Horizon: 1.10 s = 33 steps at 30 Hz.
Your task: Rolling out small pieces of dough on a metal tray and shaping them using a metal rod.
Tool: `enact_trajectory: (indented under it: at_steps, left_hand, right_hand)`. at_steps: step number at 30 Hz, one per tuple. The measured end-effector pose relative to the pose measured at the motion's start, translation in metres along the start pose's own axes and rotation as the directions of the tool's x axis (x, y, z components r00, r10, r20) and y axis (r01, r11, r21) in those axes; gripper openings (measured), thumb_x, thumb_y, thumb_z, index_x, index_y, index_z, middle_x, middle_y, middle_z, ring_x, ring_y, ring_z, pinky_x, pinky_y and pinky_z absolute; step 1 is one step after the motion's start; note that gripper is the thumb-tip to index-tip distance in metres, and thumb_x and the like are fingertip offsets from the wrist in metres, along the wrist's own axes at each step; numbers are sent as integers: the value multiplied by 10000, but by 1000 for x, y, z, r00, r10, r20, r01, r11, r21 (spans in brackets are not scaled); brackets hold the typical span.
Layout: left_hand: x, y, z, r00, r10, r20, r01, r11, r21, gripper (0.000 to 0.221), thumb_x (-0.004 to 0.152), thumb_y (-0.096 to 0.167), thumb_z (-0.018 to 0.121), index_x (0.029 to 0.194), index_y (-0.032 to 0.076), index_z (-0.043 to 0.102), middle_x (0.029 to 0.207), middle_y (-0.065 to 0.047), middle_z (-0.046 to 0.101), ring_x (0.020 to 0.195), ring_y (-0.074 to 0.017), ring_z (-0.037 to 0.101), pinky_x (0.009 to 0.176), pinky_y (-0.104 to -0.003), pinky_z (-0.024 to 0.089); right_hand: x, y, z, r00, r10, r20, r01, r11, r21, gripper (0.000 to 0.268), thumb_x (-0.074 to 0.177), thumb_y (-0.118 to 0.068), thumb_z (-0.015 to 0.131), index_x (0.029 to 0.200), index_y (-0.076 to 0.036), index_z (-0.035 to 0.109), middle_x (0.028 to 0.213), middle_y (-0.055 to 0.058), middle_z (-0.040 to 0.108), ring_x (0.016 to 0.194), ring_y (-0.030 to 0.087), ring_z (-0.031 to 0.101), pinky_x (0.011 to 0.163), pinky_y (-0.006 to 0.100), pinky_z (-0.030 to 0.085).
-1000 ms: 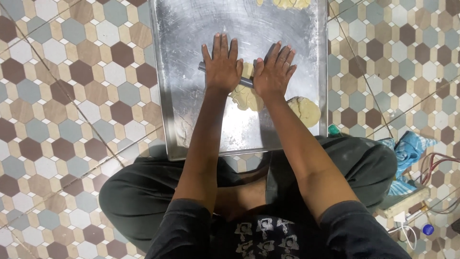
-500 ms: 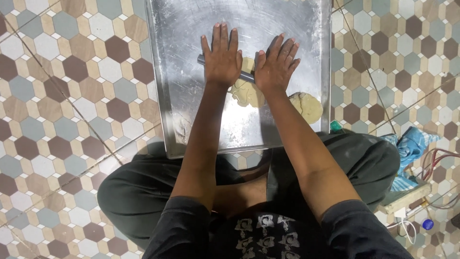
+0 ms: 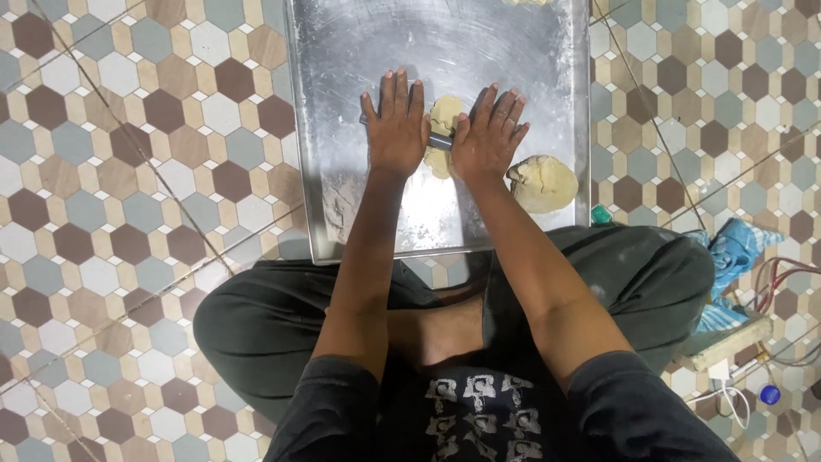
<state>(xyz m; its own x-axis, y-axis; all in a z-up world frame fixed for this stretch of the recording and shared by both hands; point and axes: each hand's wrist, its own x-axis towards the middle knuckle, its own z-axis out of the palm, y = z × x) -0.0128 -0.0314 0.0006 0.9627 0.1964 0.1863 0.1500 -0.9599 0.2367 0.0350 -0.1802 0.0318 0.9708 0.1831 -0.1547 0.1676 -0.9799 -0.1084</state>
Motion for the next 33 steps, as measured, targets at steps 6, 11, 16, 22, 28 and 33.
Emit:
enact_trajectory:
  at_steps: [6,11,16,22,28,33]
  left_hand:
    - [-11,1,-1,997,-52,62,55,998,-43,625,1085,407,473,1611,81,386,1700,-179,134,1568,-354,39,1225,-656,45]
    - [-5,1,2,989,-71,132,80,995,-64,619,1091,385,413,1627,84,338,1706,-186,112,1565,-350,-16,1228,-634,-15]
    - [14,1,-3,991,-45,129,51,998,-45,627,1086,386,451,1617,72,341,1694,-193,163,1561,-346,42,1222,-644,83]
    - [38,2,-3,986,-27,164,28,1000,-5,647,1110,411,436,1640,89,250,1695,-187,196,1560,-333,84,1207,-657,125]
    - [55,0,3,984,-13,176,17,1000,-20,636,1100,384,426,1639,96,251,1689,-201,221,1553,-340,79,1210,-650,106]
    - [63,0,4,986,2,167,2,1000,-20,631,1085,370,445,1627,81,304,1676,-209,226,1543,-344,93,1207,-644,131]
  right_hand:
    - [-8,-2,3,1000,-25,-12,25,999,40,736,1087,-407,354,1630,-4,65,1668,340,52,1540,473,-39,1202,673,23]
    - [-3,-1,3,1000,-17,-24,17,1000,10,728,1087,-418,362,1627,-8,97,1664,334,100,1541,468,4,1203,668,56]
    - [12,-5,-15,995,34,99,-38,999,37,726,1084,-420,307,1627,-22,35,1677,315,44,1549,446,-34,1220,635,28]
    - [33,-5,-24,990,62,126,-68,997,46,731,1110,-431,298,1632,-22,-10,1686,289,-46,1547,436,-98,1240,623,-3]
    - [52,-3,-25,991,70,113,-80,993,87,761,1116,-441,339,1623,12,-3,1676,320,-30,1543,443,-95,1239,625,-2]
    - [61,5,-12,997,59,48,-65,990,123,752,1121,-439,358,1624,12,27,1664,342,-7,1544,467,-65,1234,648,33]
